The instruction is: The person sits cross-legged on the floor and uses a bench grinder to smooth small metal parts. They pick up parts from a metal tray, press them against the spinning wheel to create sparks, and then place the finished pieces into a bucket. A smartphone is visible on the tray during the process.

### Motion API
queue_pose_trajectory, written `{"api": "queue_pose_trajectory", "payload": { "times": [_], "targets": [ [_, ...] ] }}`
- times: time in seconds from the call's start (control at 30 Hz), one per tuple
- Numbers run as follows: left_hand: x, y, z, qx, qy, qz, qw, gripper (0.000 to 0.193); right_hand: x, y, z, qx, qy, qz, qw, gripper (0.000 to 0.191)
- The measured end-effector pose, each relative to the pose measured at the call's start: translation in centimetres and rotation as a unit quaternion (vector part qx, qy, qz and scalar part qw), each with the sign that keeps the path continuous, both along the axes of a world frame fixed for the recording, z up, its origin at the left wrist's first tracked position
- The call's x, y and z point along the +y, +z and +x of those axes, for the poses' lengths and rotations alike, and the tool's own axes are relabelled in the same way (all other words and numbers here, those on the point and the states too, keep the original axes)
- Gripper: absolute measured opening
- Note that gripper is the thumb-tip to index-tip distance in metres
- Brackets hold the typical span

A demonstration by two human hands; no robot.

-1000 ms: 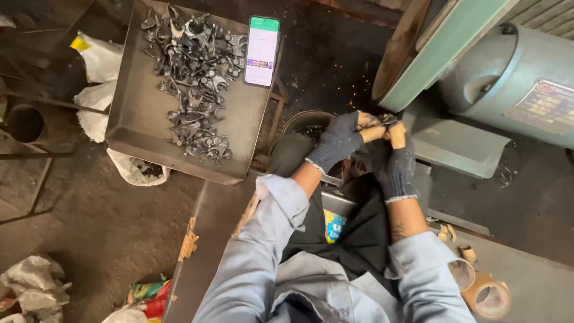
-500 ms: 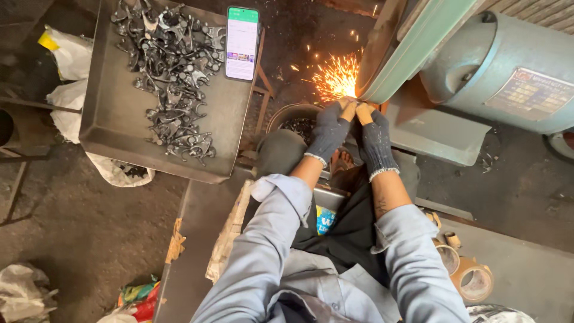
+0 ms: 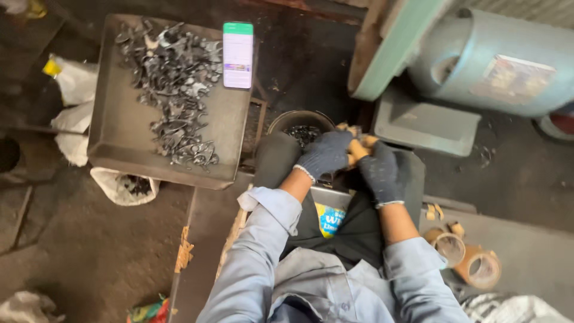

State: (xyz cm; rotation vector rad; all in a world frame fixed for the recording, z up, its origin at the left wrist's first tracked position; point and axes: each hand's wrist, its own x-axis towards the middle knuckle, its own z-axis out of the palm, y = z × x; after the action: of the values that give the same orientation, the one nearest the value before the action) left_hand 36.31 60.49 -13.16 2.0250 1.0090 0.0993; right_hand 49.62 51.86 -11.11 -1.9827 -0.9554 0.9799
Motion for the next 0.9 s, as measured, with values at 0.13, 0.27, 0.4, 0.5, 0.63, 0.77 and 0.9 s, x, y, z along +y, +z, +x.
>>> {"api": "queue_pose_trajectory", "payload": {
  "times": [0.13,0.27,0.4,0.5,0.63,0.77,0.9],
  "targets": [
    [-0.9,0.0,-0.8,-0.315,0.016,0.097,0.944,0.053,-1.0,1.8,0.7,0.213,0.031,0.08,0.973,0.051],
    [2.2,-2.6,0.8,-0.402,0.02,-0.264,0.876,0.044,1.6,1.4,2.3,0.407,0.104,0.117,0.9,0.061],
    [5.1,-6.6,3.5,-0.465,0.144,-0.442,0.753,0.033,4.6,-2.2,1.7,0.239,0.087,0.196,0.947,0.055],
    [6.7,-8.2,4.3,-0.454,0.184,-0.627,0.606,0.038,6.4,-4.4,1.7,0.321,0.024,0.165,0.932,0.044],
    [7.0,-7.7,2.9,-0.4,0.12,-0.406,0.813,0.032,6.9,-2.8,2.1,0.229,-0.011,0.031,0.973,0.042],
    [3.8,-3.4,-0.2,-0.356,-0.012,-0.143,0.923,0.055,3.9,2.3,2.6,0.178,0.149,0.255,0.939,0.064],
    [-0.1,-0.3,-1.5,-0.154,0.028,0.199,0.967,0.062,1.0,3.9,1.3,0.12,0.074,0.05,0.989,0.045]
  ]
}}
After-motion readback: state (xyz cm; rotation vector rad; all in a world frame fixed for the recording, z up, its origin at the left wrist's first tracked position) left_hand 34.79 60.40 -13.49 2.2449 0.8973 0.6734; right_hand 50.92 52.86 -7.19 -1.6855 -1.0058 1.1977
